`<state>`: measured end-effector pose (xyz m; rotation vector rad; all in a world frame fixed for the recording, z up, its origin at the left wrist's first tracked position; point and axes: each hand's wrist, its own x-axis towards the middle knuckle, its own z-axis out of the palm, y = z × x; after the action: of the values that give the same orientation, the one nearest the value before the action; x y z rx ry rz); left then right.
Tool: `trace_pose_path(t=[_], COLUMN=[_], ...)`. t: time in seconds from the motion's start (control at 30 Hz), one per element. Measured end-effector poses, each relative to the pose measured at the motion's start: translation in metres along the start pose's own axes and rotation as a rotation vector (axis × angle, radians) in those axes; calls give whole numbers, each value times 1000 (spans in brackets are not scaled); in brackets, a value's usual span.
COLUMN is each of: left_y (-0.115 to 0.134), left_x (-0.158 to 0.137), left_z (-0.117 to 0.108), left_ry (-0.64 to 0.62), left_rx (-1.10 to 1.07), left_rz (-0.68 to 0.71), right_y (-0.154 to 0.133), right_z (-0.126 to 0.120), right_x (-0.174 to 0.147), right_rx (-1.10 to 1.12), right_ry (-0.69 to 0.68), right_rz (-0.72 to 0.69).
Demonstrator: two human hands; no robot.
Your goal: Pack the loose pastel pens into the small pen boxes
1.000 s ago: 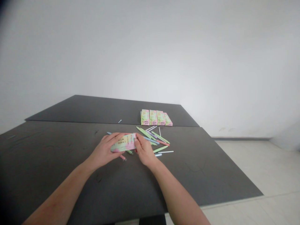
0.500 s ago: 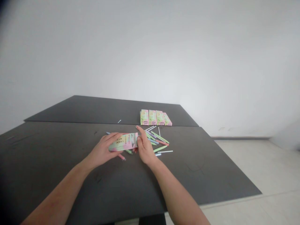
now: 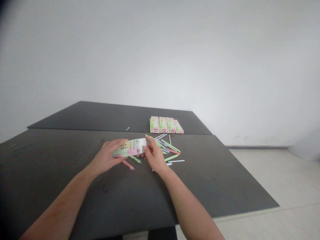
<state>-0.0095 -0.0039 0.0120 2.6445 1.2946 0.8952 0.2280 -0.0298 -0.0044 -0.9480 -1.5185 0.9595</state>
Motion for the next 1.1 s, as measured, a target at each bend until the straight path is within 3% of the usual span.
trace_pose_path(t=[0.13, 0.3, 0.5, 0.73, 1.1], left_y=[-9, -23, -33, -35, -32], left_x=[0, 0, -2, -2, -1], left_z=[-3, -5, -2, -2, -4], left_ry=[59, 176, 251, 254, 245], left_rx=[40, 75, 104, 104, 52], left_rz=[-63, -130, -202, -198, -168], right_y=[1, 5, -2, -15, -15], right_z=[-1, -2, 20, 46, 47], right_x=[2, 2, -6, -12, -17], right_rx=[-60, -427, -711, -1091, -1146], right_ry=[32, 71, -167, -344, -337], right_rz=[-3, -48, -131, -55, 29])
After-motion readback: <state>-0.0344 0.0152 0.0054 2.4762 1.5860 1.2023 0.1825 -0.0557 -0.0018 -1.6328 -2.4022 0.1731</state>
